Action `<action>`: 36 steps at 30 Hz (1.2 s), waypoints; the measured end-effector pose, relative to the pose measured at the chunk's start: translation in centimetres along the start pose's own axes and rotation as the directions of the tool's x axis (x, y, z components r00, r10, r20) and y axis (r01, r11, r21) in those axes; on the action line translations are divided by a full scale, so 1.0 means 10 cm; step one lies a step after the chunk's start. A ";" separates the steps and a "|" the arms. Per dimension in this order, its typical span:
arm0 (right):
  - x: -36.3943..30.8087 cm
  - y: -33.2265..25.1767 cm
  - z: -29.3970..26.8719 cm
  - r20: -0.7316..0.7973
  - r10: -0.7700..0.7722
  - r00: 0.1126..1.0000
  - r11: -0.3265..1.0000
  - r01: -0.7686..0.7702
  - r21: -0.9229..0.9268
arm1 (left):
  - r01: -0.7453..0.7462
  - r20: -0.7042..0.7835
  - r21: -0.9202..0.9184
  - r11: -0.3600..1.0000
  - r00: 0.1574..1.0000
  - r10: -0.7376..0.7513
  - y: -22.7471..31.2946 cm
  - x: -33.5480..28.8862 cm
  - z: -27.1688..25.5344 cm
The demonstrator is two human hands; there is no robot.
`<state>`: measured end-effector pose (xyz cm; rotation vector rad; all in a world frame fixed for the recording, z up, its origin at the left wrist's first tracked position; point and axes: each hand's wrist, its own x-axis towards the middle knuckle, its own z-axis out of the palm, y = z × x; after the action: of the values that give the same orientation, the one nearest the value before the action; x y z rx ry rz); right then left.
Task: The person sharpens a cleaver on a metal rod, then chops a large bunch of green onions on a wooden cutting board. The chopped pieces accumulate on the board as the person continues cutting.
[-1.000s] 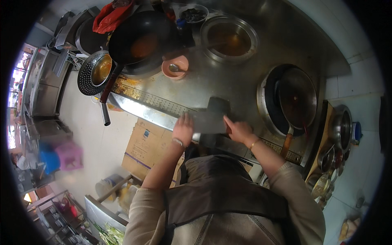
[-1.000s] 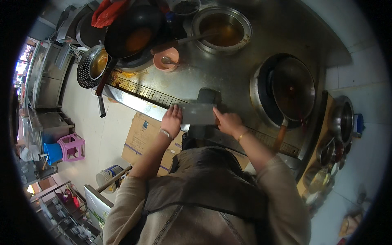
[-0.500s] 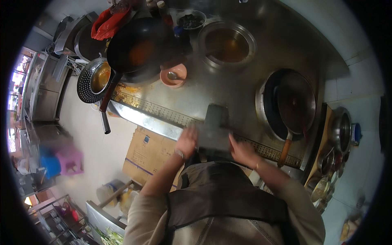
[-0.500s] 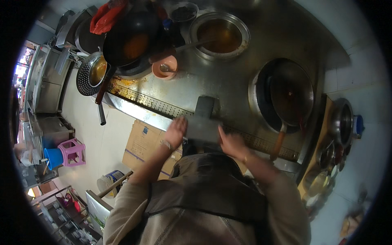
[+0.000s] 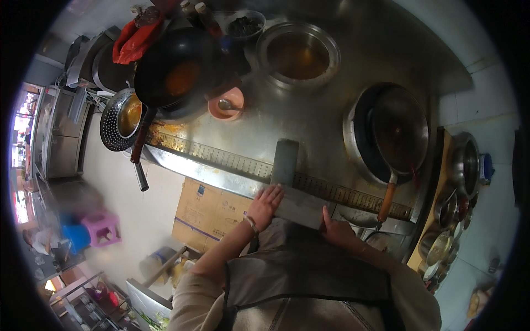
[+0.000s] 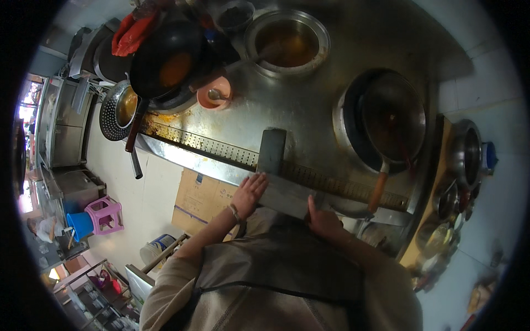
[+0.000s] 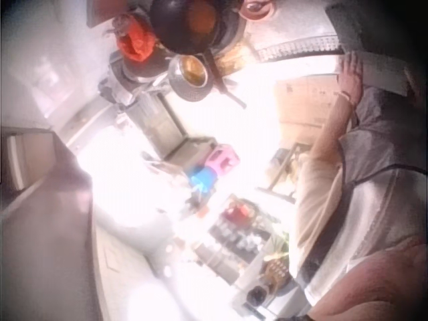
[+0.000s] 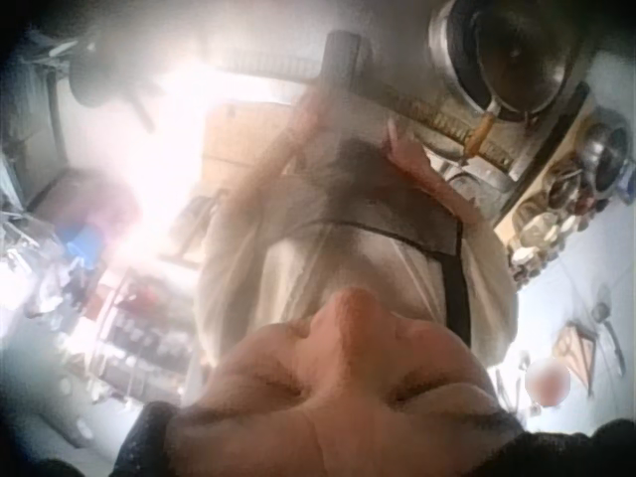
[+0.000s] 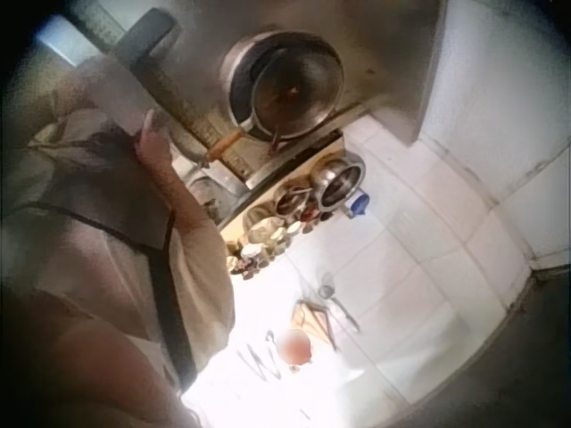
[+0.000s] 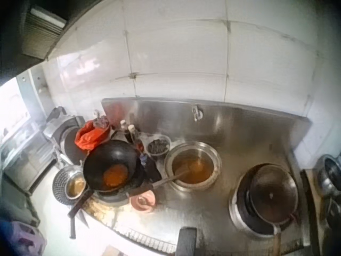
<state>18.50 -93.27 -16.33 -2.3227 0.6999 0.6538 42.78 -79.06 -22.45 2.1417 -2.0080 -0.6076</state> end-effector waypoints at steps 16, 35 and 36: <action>0.49 -0.03 0.03 -0.186 -0.034 0.982 0.998 0.025 -0.052 | 0.033 -0.076 0.170 0.985 0.997 -0.021 -0.53 0.50 -0.11; 0.09 -0.03 0.14 -0.067 -0.133 0.989 0.985 0.124 -0.123 | 0.032 -0.174 0.155 0.987 0.985 -0.005 -0.10 -0.24 0.35; 0.06 -0.03 0.15 0.019 -0.116 0.993 0.981 0.117 -0.152 | 0.058 -0.158 0.097 0.994 0.986 -0.043 -0.12 -0.23 0.34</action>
<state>18.77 -92.26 -17.57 -2.4773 0.5203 0.6868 42.49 -76.14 -25.55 2.2272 -1.9460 -0.3381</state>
